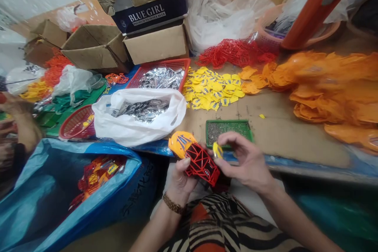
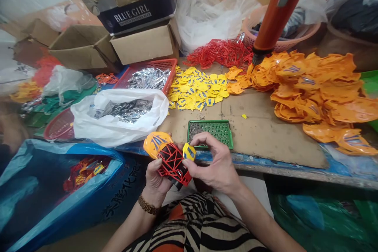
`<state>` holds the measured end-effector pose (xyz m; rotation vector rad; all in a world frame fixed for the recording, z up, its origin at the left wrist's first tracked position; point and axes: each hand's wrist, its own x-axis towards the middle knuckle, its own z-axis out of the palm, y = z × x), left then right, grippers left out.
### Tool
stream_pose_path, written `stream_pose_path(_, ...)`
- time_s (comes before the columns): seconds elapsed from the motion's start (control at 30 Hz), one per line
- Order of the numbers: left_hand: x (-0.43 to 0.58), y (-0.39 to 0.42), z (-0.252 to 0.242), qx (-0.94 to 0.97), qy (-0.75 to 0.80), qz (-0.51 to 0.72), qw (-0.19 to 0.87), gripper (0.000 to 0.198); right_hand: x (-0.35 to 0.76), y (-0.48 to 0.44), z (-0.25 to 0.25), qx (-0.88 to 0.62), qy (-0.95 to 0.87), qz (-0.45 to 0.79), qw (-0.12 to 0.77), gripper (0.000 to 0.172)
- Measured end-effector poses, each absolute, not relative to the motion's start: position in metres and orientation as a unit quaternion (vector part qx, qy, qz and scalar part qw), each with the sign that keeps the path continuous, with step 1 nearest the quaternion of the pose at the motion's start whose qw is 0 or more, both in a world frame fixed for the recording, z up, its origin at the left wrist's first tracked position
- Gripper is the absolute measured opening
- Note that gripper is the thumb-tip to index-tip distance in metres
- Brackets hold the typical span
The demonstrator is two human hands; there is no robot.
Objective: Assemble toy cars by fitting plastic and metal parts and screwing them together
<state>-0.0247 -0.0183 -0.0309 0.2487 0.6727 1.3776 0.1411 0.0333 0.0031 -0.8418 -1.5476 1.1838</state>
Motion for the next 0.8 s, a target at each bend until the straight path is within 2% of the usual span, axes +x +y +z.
stream_pose_path(0.17, -0.023, -0.021, -0.030, 0.155, 0.368, 0.628, 0.668, 0.067, 0.128, 0.019, 0.000, -0.380, -0.673, 0.431, 0.466, 0.026)
stream_pose_path(0.33, -0.022, -0.023, -0.029, 0.178, 0.385, 0.618, 0.662, 0.066, 0.123, 0.017, -0.001, -0.382, -0.676, 0.444, 0.447, 0.023)
stream_pose_path(0.57, -0.020, -0.024, -0.030, 0.190, 0.370, 0.618, 0.667, 0.065, 0.125, 0.013, -0.002, -0.374, -0.645, 0.466, 0.476, 0.021)
stream_pose_path(0.8, -0.019, -0.026, -0.032, 0.181, 0.370, 0.625, 0.663, 0.063, 0.124, 0.011, -0.003, -0.369, -0.659, 0.417, 0.506, 0.023)
